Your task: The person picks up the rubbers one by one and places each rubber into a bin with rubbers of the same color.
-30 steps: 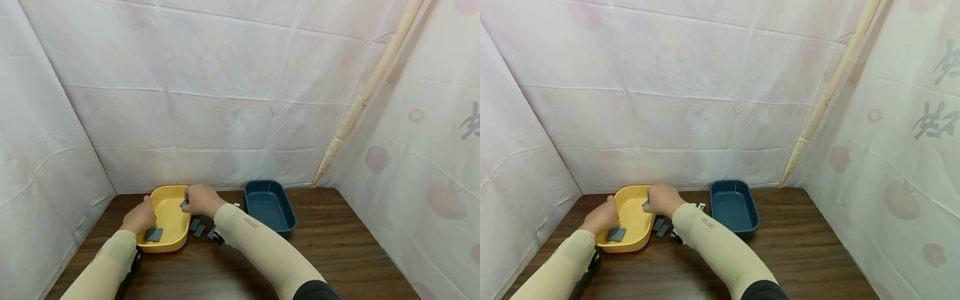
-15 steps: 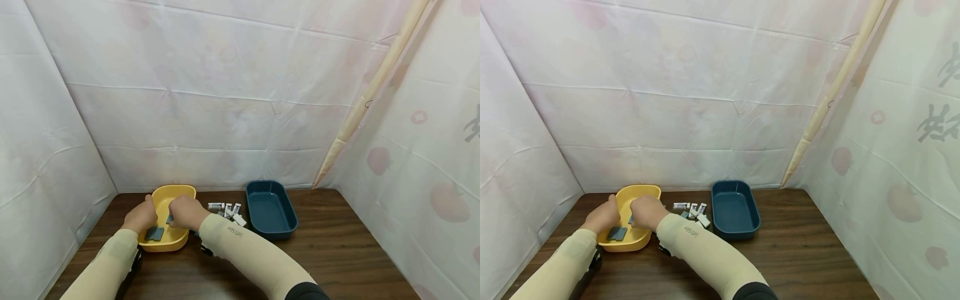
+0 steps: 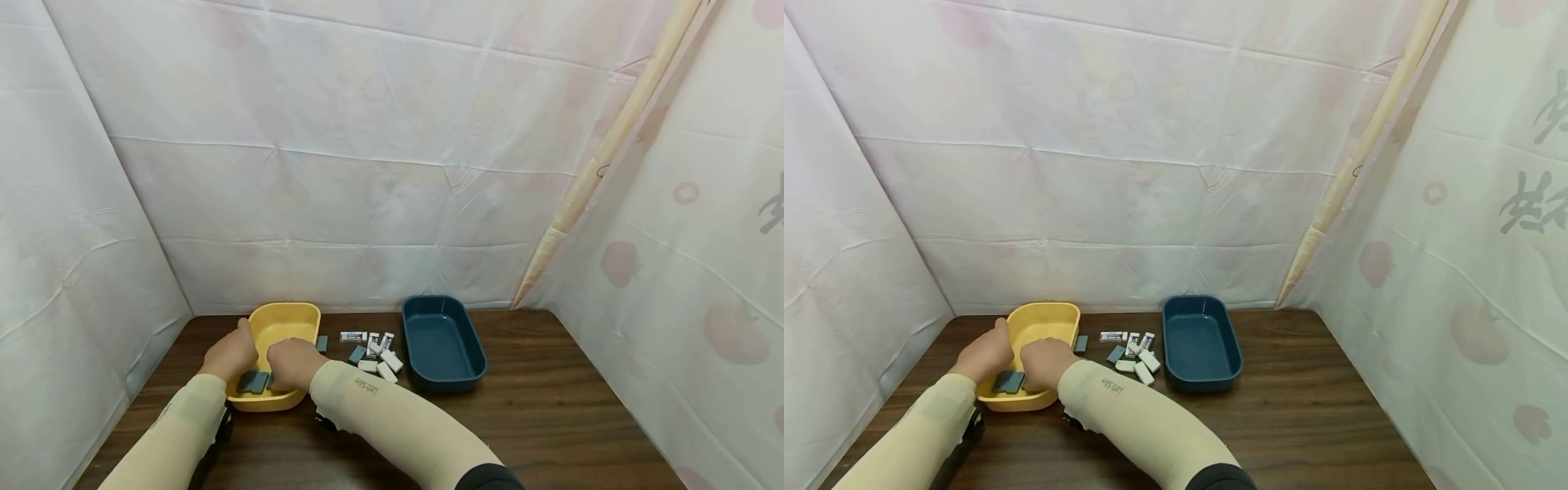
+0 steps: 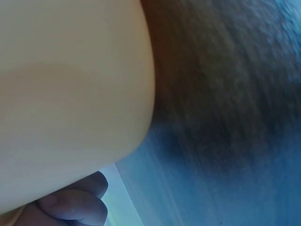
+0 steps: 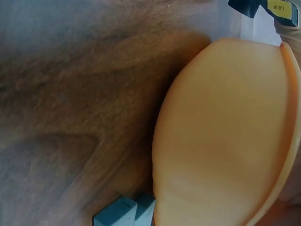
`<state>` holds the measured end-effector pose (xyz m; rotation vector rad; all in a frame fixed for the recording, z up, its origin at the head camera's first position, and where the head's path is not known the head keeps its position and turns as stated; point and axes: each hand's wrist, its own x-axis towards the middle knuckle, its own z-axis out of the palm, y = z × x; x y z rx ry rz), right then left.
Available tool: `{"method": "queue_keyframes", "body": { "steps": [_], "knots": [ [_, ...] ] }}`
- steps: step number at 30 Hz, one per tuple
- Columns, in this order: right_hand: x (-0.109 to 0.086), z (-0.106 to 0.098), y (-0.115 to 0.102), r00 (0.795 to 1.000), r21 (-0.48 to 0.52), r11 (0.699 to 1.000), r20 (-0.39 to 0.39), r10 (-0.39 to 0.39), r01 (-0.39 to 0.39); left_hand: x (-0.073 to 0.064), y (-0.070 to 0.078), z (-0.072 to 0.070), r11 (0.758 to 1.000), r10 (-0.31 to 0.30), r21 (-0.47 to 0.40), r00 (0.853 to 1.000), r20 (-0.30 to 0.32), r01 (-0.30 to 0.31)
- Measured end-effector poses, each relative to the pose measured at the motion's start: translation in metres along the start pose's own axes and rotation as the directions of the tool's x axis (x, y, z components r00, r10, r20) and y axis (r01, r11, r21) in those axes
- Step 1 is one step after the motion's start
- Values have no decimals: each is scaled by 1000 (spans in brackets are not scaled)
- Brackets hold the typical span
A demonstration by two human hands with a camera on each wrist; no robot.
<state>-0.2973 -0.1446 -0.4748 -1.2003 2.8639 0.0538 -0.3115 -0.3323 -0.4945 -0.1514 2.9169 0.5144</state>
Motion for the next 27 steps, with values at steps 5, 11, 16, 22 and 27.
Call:
{"method": "queue_keyframes", "body": {
  "steps": [5,11,16,22,27],
  "knots": [
    [2,2,-3,1000,12,1000,3,10,-10,-1,1,0,1000,13,5,1000,-10,-12],
    [6,7,-3,1000,12,1000,4,13,-13,-1,1,-2,1000,1,9,1000,-1,-1],
    [5,7,-2,1000,29,1000,13,6,-6,-2,1,-3,1000,-1,8,1000,10,1],
    [-3,-5,11,998,89,995,-45,-37,41,-2,1,-4,1000,-10,-8,1000,20,10],
    [-10,-23,31,981,21,998,-188,-54,59,0,1,-3,1000,-24,-5,999,27,25]
  ]
}}
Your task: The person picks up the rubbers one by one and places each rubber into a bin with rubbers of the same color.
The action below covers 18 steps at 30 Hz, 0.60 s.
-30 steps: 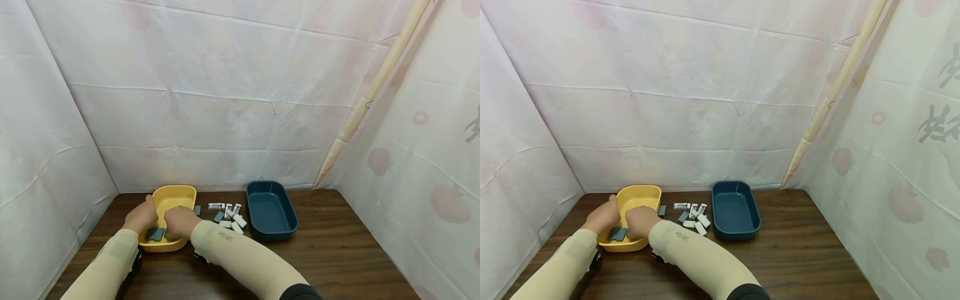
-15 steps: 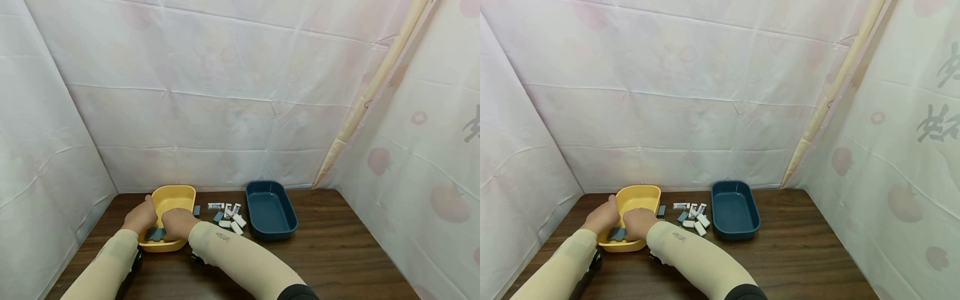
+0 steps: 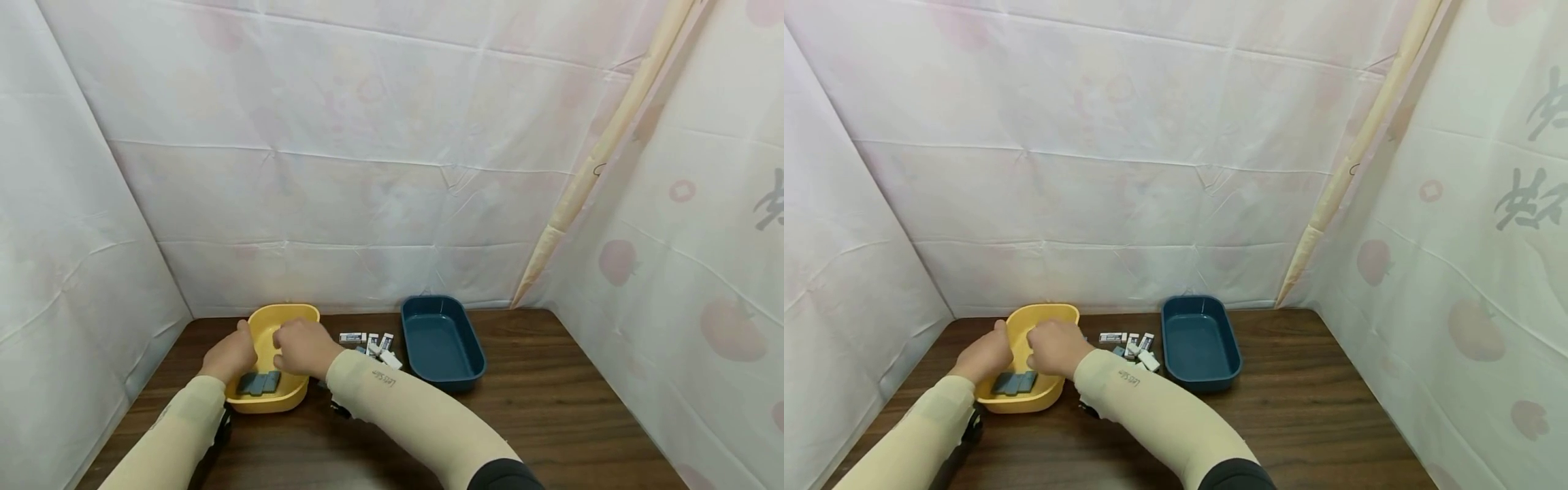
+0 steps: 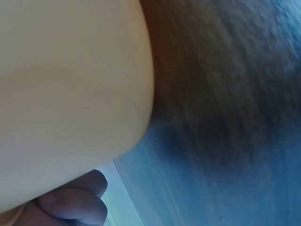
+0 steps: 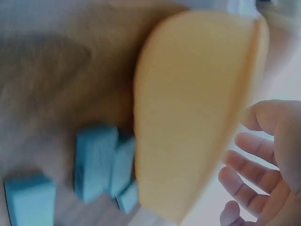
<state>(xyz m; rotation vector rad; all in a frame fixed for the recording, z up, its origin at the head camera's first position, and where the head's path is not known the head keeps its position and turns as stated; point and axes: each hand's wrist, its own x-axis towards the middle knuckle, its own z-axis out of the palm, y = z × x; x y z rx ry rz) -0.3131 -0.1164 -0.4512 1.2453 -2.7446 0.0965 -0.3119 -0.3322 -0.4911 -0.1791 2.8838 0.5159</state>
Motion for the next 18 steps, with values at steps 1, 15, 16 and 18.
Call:
{"method": "queue_keyframes", "body": {
  "steps": [1,15,16,18],
  "knots": [
    [-1,-4,5,1000,-12,1000,-21,10,-10,0,0,1,1000,-2,-1,1000,2,2],
    [-19,-2,78,989,1,992,-75,128,-128,2,-6,2,1000,-7,15,1000,-18,7],
    [-21,-1,81,988,2,990,-63,138,-138,2,-7,2,1000,-3,15,1000,-19,4],
    [-26,1,87,988,1,988,-21,153,-153,2,-7,3,1000,-1,16,1000,-18,1]
  ]
}}
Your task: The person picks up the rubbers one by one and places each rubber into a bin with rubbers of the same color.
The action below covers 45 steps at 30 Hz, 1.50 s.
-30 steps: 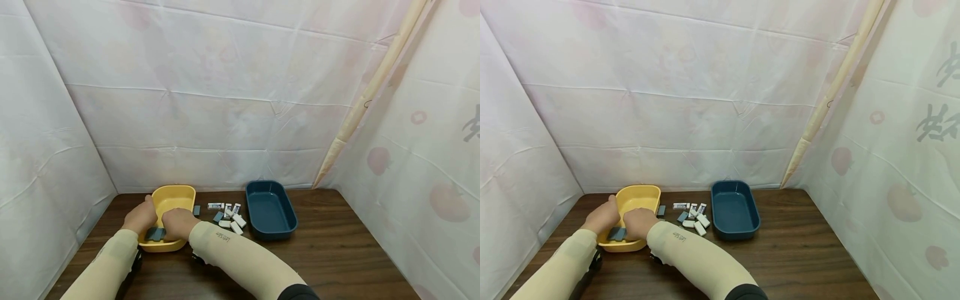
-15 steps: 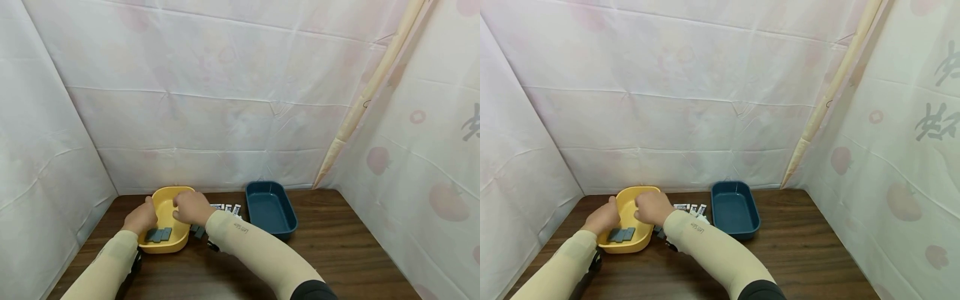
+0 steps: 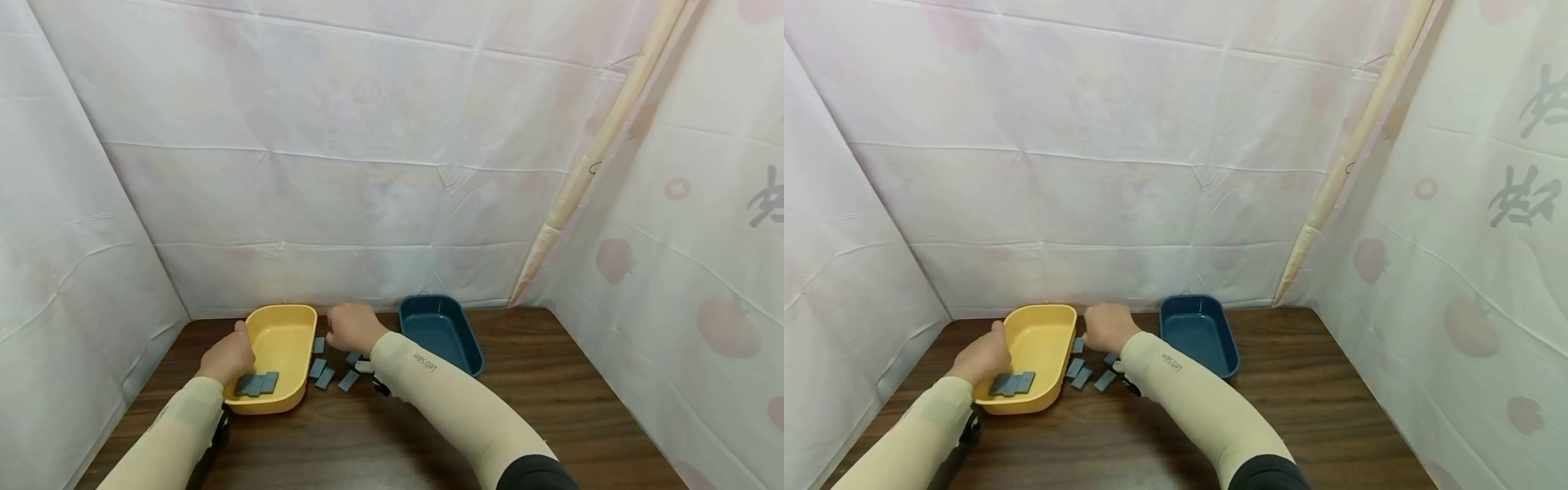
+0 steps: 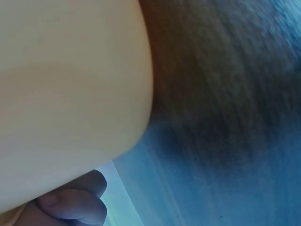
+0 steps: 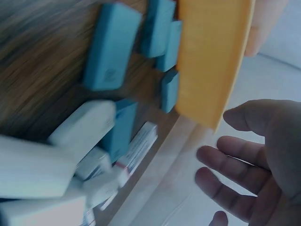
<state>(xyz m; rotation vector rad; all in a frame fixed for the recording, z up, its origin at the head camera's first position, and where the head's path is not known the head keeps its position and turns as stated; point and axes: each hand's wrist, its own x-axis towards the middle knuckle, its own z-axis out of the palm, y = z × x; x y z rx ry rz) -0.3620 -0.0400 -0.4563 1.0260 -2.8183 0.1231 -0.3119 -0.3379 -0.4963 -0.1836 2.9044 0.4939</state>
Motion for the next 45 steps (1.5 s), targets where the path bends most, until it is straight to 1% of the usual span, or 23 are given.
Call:
{"method": "queue_keyframes", "body": {
  "steps": [2,6,8,14,20,21,25,27,28,31,39,42,45],
  "knots": [
    [-3,3,6,999,2,1000,43,19,-19,0,0,0,1000,0,-2,1000,0,0],
    [-9,8,16,995,-16,999,96,36,-34,-2,3,-4,1000,-4,-2,1000,7,4],
    [-12,9,19,991,-10,999,125,46,-45,-3,5,-6,1000,-6,0,1000,9,6],
    [-18,7,22,970,41,995,228,82,-94,0,5,-8,1000,-9,8,1000,6,9],
    [-19,9,21,955,39,991,275,110,-126,7,1,-7,1000,-21,0,1000,22,21],
    [-19,9,21,954,39,991,278,114,-129,12,-5,-5,1000,-15,7,1000,18,15],
    [-19,10,20,953,36,991,281,117,-132,13,-7,-3,1000,-23,4,999,22,23],
    [-19,11,20,953,30,991,279,116,-129,11,-5,-3,1000,-26,4,999,21,26],
    [-19,12,20,953,28,991,279,115,-127,6,0,-5,999,-33,-4,999,27,34],
    [-18,14,20,954,14,993,279,112,-120,2,3,-6,1000,-31,2,999,21,31],
    [-23,14,18,961,9,993,254,113,-119,-1,3,-4,1000,-15,4,1000,7,15],
    [-23,14,18,964,27,992,243,110,-120,-3,3,-4,1000,-11,-1,1000,10,11],
    [-21,12,18,971,45,993,217,100,-112,-2,3,-3,1000,-9,2,1000,7,9]
  ]
}}
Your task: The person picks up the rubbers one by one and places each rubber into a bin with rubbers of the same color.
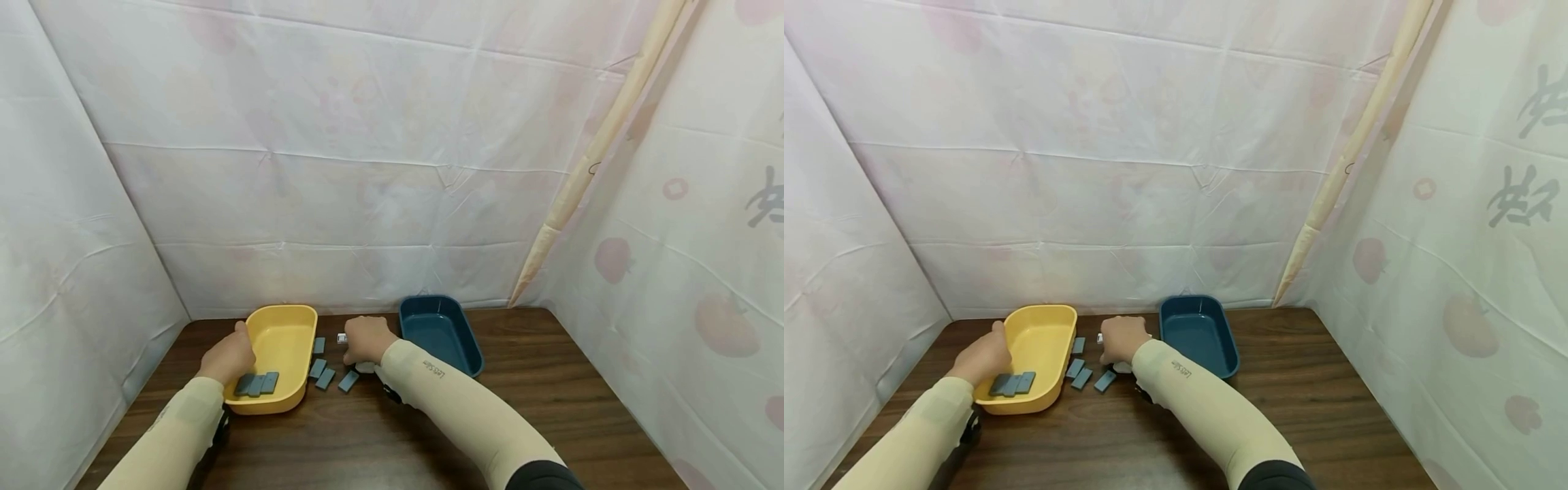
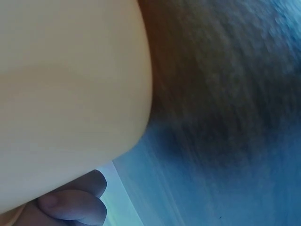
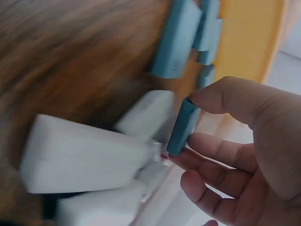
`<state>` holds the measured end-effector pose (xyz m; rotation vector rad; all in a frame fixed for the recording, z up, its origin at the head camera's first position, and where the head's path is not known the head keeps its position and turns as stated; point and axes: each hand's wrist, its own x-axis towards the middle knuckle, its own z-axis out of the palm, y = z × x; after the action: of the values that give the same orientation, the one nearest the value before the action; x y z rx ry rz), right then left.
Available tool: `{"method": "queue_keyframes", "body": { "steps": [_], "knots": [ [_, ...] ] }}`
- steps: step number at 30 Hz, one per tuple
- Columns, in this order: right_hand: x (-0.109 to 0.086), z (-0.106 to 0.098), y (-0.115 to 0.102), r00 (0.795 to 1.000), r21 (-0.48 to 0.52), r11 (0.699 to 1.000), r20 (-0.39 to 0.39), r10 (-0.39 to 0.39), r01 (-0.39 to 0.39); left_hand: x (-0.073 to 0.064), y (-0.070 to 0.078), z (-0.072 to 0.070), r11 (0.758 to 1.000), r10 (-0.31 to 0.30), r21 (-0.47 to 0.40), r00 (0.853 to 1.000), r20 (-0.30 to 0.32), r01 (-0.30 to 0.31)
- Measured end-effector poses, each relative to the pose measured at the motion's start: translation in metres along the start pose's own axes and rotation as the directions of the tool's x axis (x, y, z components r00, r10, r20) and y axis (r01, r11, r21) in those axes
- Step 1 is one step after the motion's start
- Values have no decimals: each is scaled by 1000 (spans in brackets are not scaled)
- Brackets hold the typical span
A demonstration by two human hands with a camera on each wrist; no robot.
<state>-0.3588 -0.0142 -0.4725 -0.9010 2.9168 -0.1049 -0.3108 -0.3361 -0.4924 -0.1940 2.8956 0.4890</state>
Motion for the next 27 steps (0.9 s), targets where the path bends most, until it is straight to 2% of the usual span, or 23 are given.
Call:
{"method": "queue_keyframes", "body": {
  "steps": [6,16,22,27],
  "knots": [
    [2,-16,-9,994,-10,999,-95,-46,45,4,-1,0,1000,-9,8,1000,1,9],
    [0,-49,-46,979,-22,992,-163,-123,121,7,-2,0,1000,-15,-1,1000,2,15],
    [1,-56,-67,973,-30,987,-166,-158,156,6,-3,1,1000,-7,-4,1000,-1,7],
    [6,-51,-81,970,-5,981,-150,-192,194,5,0,0,1000,-14,-3,1000,13,14]
  ]
}}
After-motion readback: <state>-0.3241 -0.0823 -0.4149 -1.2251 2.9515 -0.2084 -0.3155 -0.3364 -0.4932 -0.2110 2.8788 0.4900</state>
